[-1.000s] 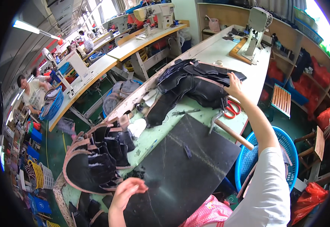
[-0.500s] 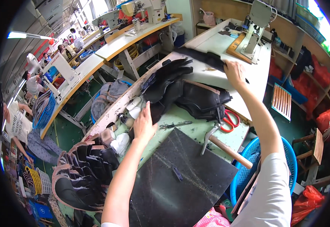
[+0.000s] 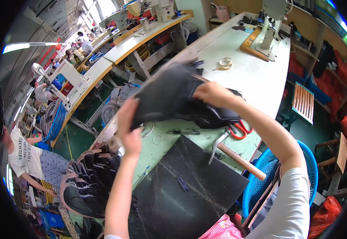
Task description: Picking up, aligning, and stacking black leather shoe upper components at a factory workbench.
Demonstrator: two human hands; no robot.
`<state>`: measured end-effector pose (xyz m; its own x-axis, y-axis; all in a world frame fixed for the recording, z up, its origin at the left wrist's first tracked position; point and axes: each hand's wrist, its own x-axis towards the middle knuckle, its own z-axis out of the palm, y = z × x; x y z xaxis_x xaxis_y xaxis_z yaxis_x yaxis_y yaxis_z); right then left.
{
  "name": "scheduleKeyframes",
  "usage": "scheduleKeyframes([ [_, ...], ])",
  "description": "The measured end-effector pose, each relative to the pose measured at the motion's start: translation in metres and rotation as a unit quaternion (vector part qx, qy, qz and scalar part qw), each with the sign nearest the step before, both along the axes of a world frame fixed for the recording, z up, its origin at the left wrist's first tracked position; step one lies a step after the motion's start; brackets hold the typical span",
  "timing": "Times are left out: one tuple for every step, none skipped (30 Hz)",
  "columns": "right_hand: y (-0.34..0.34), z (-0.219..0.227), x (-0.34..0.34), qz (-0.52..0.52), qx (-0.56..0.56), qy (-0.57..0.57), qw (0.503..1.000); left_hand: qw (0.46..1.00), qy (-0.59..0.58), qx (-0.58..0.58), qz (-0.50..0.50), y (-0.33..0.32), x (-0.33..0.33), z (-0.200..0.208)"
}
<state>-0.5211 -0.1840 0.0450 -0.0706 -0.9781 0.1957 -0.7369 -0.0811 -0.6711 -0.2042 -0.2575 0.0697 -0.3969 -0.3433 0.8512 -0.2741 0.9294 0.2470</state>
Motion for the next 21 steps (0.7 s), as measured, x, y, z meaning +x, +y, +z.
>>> scheduleKeyframes([
  [-0.015,-0.022,-0.042,0.009,-0.126,0.051,0.991,0.995,-0.102,-0.001,0.012,0.000,-0.019,-0.003],
  [-0.027,-0.043,-0.082,0.017,-0.246,0.103,0.964,0.979,-0.191,-0.059,0.042,-0.002,-0.044,-0.016],
  [-0.044,-0.034,-0.076,-0.107,-0.149,0.058,0.981,0.967,-0.231,-0.072,0.076,-0.004,-0.046,-0.034],
  [-0.054,-0.025,-0.071,-0.228,-0.044,0.019,0.972,0.954,-0.269,-0.082,0.106,-0.001,-0.050,-0.047],
  [-0.051,-0.041,-0.093,-0.246,-0.013,-0.036,0.968,0.973,-0.221,-0.008,0.067,0.014,-0.060,-0.053],
  [-0.043,-0.061,-0.121,-0.266,0.019,-0.088,0.960,0.983,-0.168,0.064,0.025,0.029,-0.069,-0.060],
  [-0.037,-0.069,-0.128,-0.256,0.090,-0.092,0.958,0.965,-0.180,0.190,0.015,0.043,-0.067,-0.069],
  [-0.034,-0.072,-0.125,-0.240,0.160,-0.094,0.953,0.932,-0.184,0.313,0.010,0.051,-0.063,-0.076],
  [-0.033,-0.071,-0.121,-0.208,0.163,-0.118,0.957,0.805,-0.197,0.557,-0.051,0.048,-0.064,-0.078],
  [-0.035,-0.064,-0.110,-0.171,0.167,-0.141,0.961,0.616,-0.182,0.758,-0.111,0.043,-0.063,-0.078],
  [-0.041,-0.054,-0.096,-0.149,0.170,-0.139,0.964,0.629,-0.104,0.757,-0.146,0.039,-0.064,-0.078],
  [-0.043,-0.041,-0.085,-0.146,0.201,-0.099,0.964,0.638,-0.029,0.746,-0.188,0.032,-0.071,-0.080],
  [-0.050,-0.029,-0.070,-0.136,0.229,-0.062,0.962,0.622,0.015,0.767,-0.159,0.023,-0.075,-0.083],
  [-0.059,-0.015,-0.055,-0.128,0.273,-0.058,0.952,0.604,0.059,0.784,-0.132,0.019,-0.077,-0.080],
  [-0.061,-0.002,-0.040,-0.076,0.309,-0.117,0.941,0.590,0.071,0.798,-0.105,0.019,-0.076,-0.079],
  [-0.054,0.011,-0.037,-0.039,0.345,-0.170,0.922,0.601,0.060,0.788,-0.122,0.025,-0.082,-0.077],
  [-0.054,0.010,-0.039,-0.036,0.345,-0.163,0.924,0.615,0.049,0.776,-0.129,0.029,-0.085,-0.081],
  [-0.059,0.003,-0.046,-0.017,0.364,-0.188,0.912,0.630,0.038,0.764,-0.135,0.032,-0.085,-0.084],
  [-0.057,0.002,-0.042,-0.002,0.382,-0.214,0.899,0.632,0.055,0.758,-0.150,0.033,-0.079,-0.085],
  [-0.056,-0.006,-0.031,0.078,0.387,-0.198,0.897,0.623,0.079,0.762,-0.158,0.037,-0.072,-0.087],
  [-0.052,-0.002,-0.030,0.079,0.388,-0.193,0.898,0.606,0.087,0.776,-0.153,0.039,-0.070,-0.087],
])
